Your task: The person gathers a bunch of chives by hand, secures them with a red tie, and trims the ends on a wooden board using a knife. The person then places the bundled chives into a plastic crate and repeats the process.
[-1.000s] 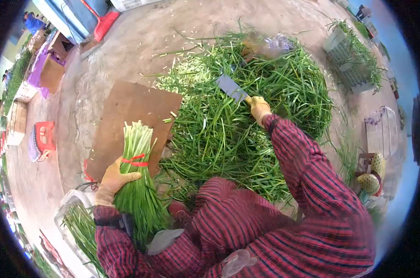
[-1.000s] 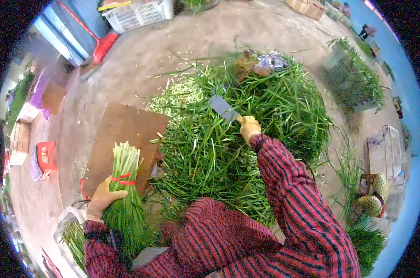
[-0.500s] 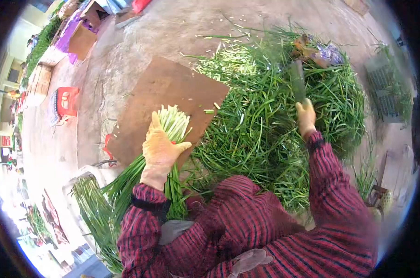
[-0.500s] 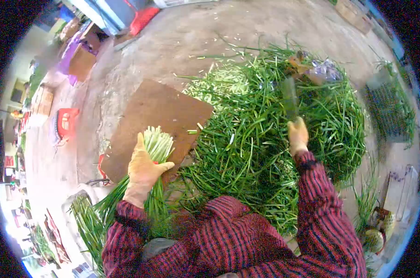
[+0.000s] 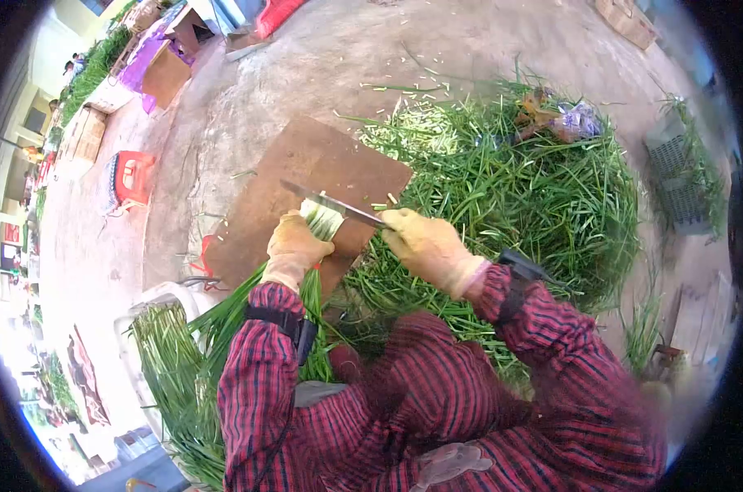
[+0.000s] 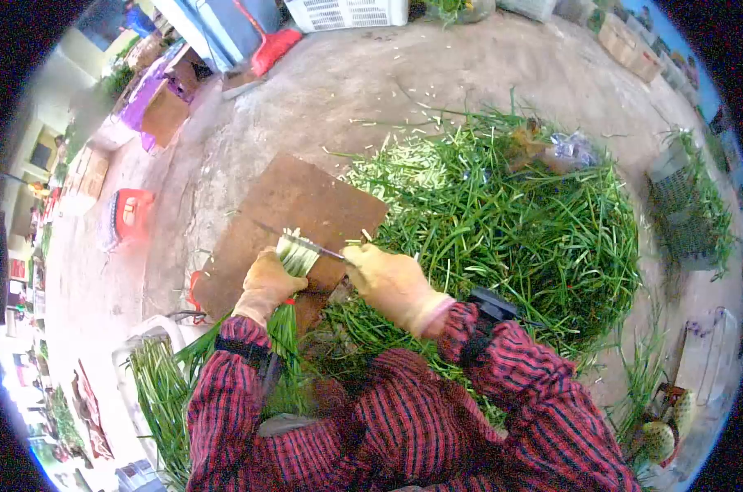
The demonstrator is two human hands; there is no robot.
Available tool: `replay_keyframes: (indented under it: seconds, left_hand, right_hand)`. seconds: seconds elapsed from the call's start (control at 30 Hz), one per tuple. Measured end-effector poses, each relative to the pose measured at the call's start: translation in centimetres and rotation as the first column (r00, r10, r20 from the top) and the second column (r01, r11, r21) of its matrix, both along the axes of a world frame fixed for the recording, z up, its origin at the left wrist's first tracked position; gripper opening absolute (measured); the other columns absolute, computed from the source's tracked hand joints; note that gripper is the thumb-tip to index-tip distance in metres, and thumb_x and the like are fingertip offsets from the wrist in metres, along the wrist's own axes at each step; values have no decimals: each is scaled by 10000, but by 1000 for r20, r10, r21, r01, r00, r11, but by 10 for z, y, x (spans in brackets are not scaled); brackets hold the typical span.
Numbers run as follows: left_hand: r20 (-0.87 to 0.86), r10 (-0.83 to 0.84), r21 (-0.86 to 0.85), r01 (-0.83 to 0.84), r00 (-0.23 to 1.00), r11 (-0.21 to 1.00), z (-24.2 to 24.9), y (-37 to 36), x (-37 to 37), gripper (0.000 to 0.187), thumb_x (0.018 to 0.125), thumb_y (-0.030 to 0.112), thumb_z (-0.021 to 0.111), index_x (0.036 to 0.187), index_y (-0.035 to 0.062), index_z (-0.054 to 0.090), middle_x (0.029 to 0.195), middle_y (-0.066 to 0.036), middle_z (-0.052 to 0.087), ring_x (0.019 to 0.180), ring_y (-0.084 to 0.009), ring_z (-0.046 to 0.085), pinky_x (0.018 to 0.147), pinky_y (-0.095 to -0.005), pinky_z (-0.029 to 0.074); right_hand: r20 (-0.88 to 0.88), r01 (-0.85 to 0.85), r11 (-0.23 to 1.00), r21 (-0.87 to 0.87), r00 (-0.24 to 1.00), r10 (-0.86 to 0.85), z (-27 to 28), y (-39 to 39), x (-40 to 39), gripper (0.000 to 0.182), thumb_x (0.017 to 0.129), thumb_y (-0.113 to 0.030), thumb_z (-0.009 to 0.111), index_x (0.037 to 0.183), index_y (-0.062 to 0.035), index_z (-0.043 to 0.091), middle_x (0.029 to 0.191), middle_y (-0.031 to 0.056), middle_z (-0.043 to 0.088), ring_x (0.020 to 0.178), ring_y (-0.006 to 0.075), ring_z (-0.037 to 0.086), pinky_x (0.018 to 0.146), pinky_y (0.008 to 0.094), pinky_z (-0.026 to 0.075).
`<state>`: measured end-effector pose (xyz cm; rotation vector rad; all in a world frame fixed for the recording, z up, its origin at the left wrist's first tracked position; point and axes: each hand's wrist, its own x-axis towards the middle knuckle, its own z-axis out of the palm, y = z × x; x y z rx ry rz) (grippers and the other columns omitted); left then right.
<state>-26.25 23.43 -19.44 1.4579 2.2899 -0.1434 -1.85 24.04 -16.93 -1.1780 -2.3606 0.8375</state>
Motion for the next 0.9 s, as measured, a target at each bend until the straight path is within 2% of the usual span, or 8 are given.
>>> replay_keyframes:
  seconds: [0.2,0.3,0.4,0.47,0.53,0.63,0.77,0.9]
  left_hand:
    - [27,13,7,-13,1000,1000,6,-2,5,817,577,380,835,1188,-68,528,1174,-226,623,1093,-334,634,945,-384,510]
    - [9,30,-8,-30,1000,1000,11,0,8,815,578,364,846,1194,-64,526,1158,-218,633,1094,-324,637,944,-381,511]
    - [4,31,-79,-31,1000,996,13,4,7,788,589,341,832,1199,-49,522,1173,-174,635,1107,-303,636,936,-379,524]
    - [19,43,-108,-41,999,993,17,5,8,785,588,335,836,1194,-51,521,1174,-180,633,1120,-301,631,939,-376,524]
    - [25,33,-99,-31,999,995,15,5,7,776,588,329,837,1191,-46,524,1164,-179,635,1110,-303,634,933,-382,526]
    - [17,0,-59,1,1000,998,10,3,5,756,589,323,839,1181,-32,529,1150,-179,632,1099,-310,635,926,-393,527]
    - [47,-9,1,9,999,1000,9,-1,3,719,599,330,838,1158,-7,536,1151,-184,612,1101,-324,623,927,-404,521]
    - [84,-1,-9,2,996,1000,11,-2,4,708,602,324,831,1159,10,525,1155,-188,599,1103,-331,618,932,-408,515]
  right_hand:
    - [268,-190,981,44,948,171,-37,5,-22,145,931,-145,496,1001,-20,513,734,193,608,729,378,641,618,444,516]
    - [240,-156,979,-129,953,184,-16,13,-22,148,919,-132,488,998,-8,502,710,217,620,696,391,643,592,461,510]
    - [143,-183,980,-75,971,193,-24,24,-25,176,912,-133,487,995,22,489,703,247,622,700,418,642,610,506,502]
    - [174,-206,973,-101,960,221,0,29,-26,194,908,-148,497,992,27,493,706,255,623,698,443,639,635,519,503]
    - [301,-157,954,-255,925,233,11,31,-31,218,914,-159,501,986,41,549,924,286,657,931,445,645,803,482,512]
    - [265,-236,960,-152,926,269,-21,34,-47,228,911,-165,516,995,44,549,917,279,662,903,444,654,779,485,521]
    - [244,-107,982,-154,959,142,-58,33,-104,248,904,-152,518,1033,59,537,898,271,673,875,414,675,752,481,542]
    - [291,-146,977,-154,938,186,-52,43,-99,232,888,-119,508,1045,50,536,914,269,677,875,409,678,748,482,545]
